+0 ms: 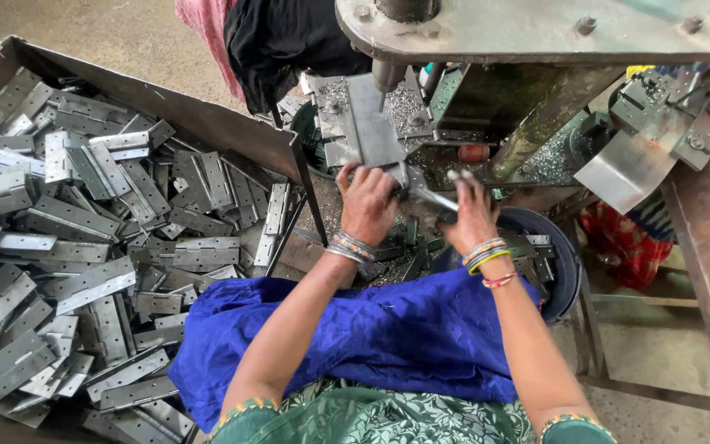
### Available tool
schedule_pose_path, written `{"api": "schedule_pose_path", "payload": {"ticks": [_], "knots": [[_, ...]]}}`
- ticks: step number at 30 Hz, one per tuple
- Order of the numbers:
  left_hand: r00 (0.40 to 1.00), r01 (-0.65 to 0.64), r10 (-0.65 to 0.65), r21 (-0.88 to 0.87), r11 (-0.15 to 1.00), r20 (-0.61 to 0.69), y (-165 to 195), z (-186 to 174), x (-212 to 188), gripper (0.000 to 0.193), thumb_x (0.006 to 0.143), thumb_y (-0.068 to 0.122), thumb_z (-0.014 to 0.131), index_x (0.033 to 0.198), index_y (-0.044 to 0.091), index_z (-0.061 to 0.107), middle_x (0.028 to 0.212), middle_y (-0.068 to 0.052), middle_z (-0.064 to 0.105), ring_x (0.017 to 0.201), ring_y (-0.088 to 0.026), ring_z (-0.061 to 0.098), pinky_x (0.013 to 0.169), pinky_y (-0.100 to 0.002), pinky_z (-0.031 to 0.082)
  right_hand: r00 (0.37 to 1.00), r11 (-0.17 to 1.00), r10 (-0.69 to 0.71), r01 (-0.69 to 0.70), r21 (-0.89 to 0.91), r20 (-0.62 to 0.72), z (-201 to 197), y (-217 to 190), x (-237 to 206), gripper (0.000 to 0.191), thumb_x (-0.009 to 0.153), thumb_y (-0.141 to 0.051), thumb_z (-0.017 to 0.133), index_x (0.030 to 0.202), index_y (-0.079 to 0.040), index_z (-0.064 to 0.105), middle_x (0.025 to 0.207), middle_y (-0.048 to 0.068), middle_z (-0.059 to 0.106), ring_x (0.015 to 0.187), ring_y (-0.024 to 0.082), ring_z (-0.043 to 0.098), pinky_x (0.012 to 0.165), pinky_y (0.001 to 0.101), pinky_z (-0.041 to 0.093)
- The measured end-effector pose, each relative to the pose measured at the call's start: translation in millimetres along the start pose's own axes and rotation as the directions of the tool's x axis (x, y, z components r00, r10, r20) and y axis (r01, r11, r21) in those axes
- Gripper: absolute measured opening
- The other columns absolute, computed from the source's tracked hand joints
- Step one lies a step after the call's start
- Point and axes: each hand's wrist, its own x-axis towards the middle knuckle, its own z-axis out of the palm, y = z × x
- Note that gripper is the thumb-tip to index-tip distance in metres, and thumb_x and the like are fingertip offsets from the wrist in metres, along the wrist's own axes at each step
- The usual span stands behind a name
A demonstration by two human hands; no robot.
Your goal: The person repeatedly picks metal hinge pieces from a bin, places them into a press machine, and operates the lever to process them. The processed pieces are then dropped into a bucket below.
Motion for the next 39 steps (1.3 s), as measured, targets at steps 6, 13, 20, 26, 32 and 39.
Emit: {"api": "schedule_pose_path", "payload": {"ticks": [6,13,20,26,32,39], "knots": [[0.779,0.511,-0.479,-0.853,0.107,0.406,-6.6,-15.4,-0.9,0.017,0.083,0.001,0.084,0.090,0.004,0.068,0.085,-0.002,0.070,0.075,-0.011,0.062,0.073,-0.029,0.053,0.977,0.433,-0.162,0.194,0.881,-0.135,-11.4,-10.5,19.0,0.068,0.078,-0.010,0.081,0.141,-0.007,0.056,0.137,0.011,0.065,0.125,0.019,0.061,0.106,0.0324,0.052],[0.731,0.347,-0.490,-0.877,-0.332,0.475,-39.7,-9.4,-9.4,0.016,0.081,-0.006,0.072,0.092,0.005,0.067,0.098,-0.010,0.078,0.094,-0.017,0.075,0.091,-0.027,0.059,0.969,0.633,-0.213,0.234,0.738,-0.125,-21.6,-31.8,30.6,0.033,0.082,-0.005,0.081,0.115,-0.004,0.076,0.103,0.003,0.078,0.093,0.008,0.069,0.088,0.0262,0.056],[0.682,0.386,-0.619,-0.911,-0.147,0.389,-86.0,-8.9,-24.1,0.012,0.095,0.005,0.075,0.105,0.006,0.069,0.104,-0.007,0.074,0.091,-0.015,0.069,0.082,-0.028,0.056,0.897,0.576,-0.182,0.429,0.696,-0.402,25.3,-69.3,63.0,0.033,0.083,0.003,0.075,0.115,-0.004,0.078,0.110,0.010,0.077,0.097,0.018,0.075,0.089,0.0318,0.061],[0.583,0.566,-0.798,-0.781,0.263,0.154,-100.3,-16.4,-50.4,0.017,0.097,0.018,0.076,0.106,0.003,0.071,0.098,-0.004,0.071,0.084,-0.012,0.063,0.073,-0.028,0.052,0.851,0.916,-0.385,0.399,-0.038,-0.356,75.9,-106.2,90.4,0.020,0.101,-0.004,0.059,0.116,-0.004,0.073,0.128,0.016,0.070,0.111,0.030,0.071,0.085,0.0386,0.060],[0.889,0.440,-0.455,-0.190,0.878,-0.046,-77.4,-3.7,-58.7,0.021,0.092,0.017,0.070,0.108,0.004,0.075,0.109,-0.011,0.072,0.107,-0.029,0.062,0.096,-0.046,0.050,0.789,0.847,-0.502,0.363,-0.389,-0.354,89.0,-116.1,99.4,0.036,0.093,-0.017,0.053,0.124,-0.003,0.064,0.136,0.022,0.060,0.126,0.038,0.057,0.106,0.0476,0.046],[0.960,0.185,-0.241,0.321,0.929,0.143,-53.7,56.9,6.2,0.072,0.092,0.056,0.068,0.132,-0.003,0.062,0.141,-0.020,0.056,0.148,-0.036,0.030,0.121,-0.057,0.004,0.992,0.882,-0.076,0.114,-0.457,0.100,37.1,-23.4,39.4,0.036,0.093,-0.022,0.060,0.120,0.000,0.064,0.109,0.022,0.069,0.097,0.036,0.072,0.073,0.0476,0.061]]}}
